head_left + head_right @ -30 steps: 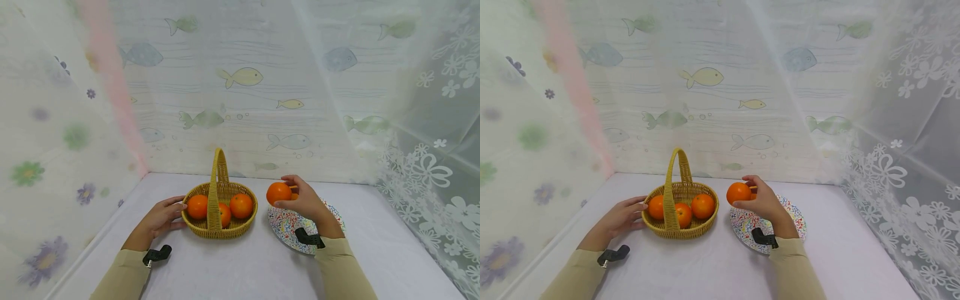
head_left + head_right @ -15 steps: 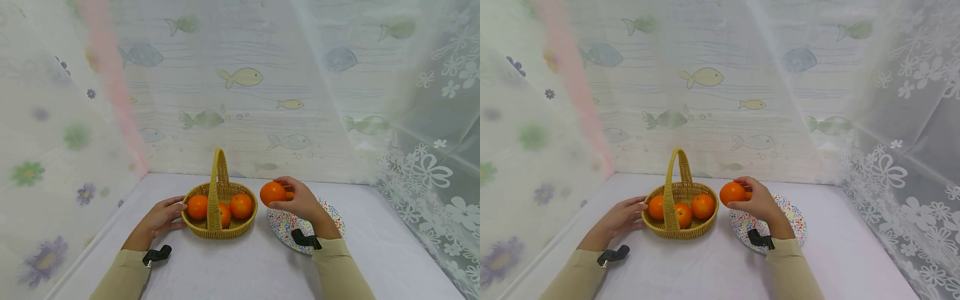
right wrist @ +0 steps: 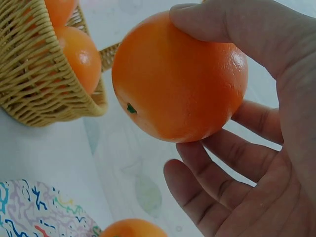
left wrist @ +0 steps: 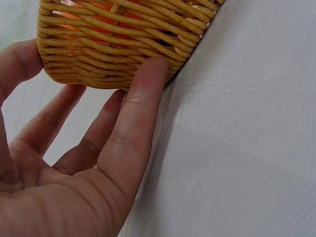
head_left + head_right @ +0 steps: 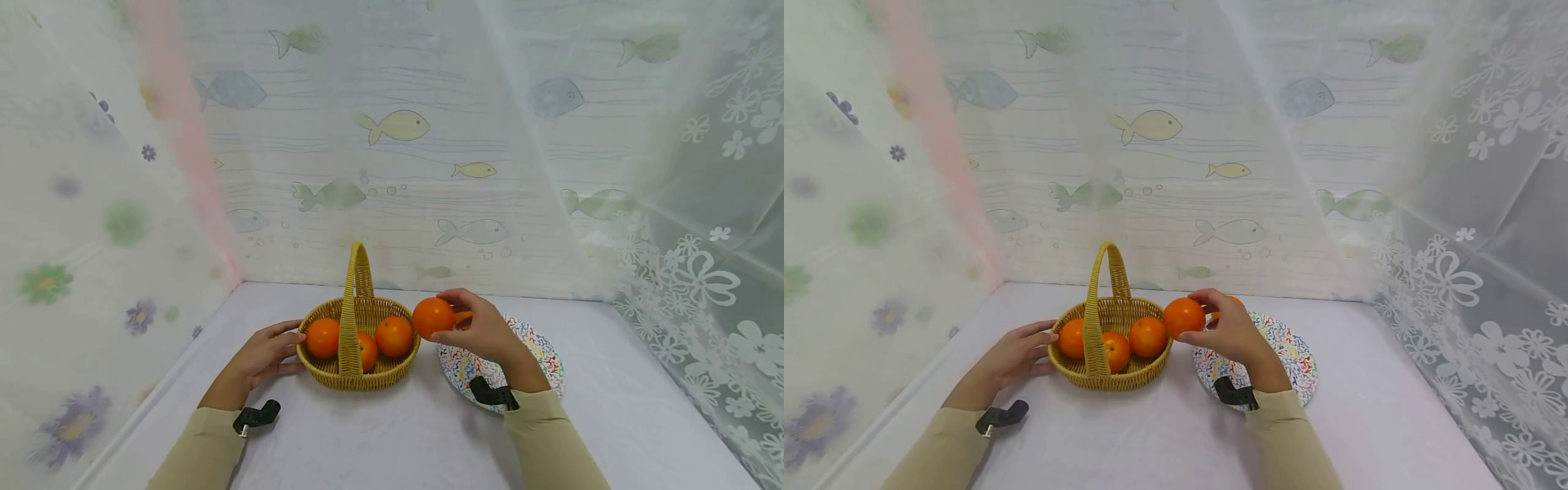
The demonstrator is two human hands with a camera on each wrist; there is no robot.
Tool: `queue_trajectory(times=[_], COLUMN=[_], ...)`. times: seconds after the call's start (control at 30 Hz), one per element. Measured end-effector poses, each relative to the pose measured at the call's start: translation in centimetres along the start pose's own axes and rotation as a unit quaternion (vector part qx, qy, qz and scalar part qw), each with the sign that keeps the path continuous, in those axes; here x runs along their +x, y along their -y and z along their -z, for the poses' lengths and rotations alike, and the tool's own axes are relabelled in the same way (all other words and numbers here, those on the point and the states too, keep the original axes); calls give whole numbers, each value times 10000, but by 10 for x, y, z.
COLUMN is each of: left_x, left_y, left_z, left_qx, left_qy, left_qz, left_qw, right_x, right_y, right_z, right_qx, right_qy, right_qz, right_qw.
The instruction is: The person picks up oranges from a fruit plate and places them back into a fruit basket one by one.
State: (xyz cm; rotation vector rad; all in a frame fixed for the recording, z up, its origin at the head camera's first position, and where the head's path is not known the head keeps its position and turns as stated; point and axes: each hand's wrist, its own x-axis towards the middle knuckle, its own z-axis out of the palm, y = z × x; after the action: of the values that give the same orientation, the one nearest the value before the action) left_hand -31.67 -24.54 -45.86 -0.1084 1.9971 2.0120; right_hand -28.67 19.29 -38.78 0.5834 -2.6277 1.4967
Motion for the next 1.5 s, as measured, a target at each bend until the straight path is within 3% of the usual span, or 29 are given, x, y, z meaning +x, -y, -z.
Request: queue_trajectory(times=[0.37,1.5], left_x=[-1,-2], left_y=[0,0], left_z=[0,-1], left_qx=[56,81], left_qy=[-36,37], left_qz=[-22,-78], left_qw=[10000,9999], right_x=[1,7], right_y=[6,8], right_z=[-8,-45], right_qx=[-57,-314], right_qy=[77,232], right_qz=[283,527], right_qw=[9996,9978])
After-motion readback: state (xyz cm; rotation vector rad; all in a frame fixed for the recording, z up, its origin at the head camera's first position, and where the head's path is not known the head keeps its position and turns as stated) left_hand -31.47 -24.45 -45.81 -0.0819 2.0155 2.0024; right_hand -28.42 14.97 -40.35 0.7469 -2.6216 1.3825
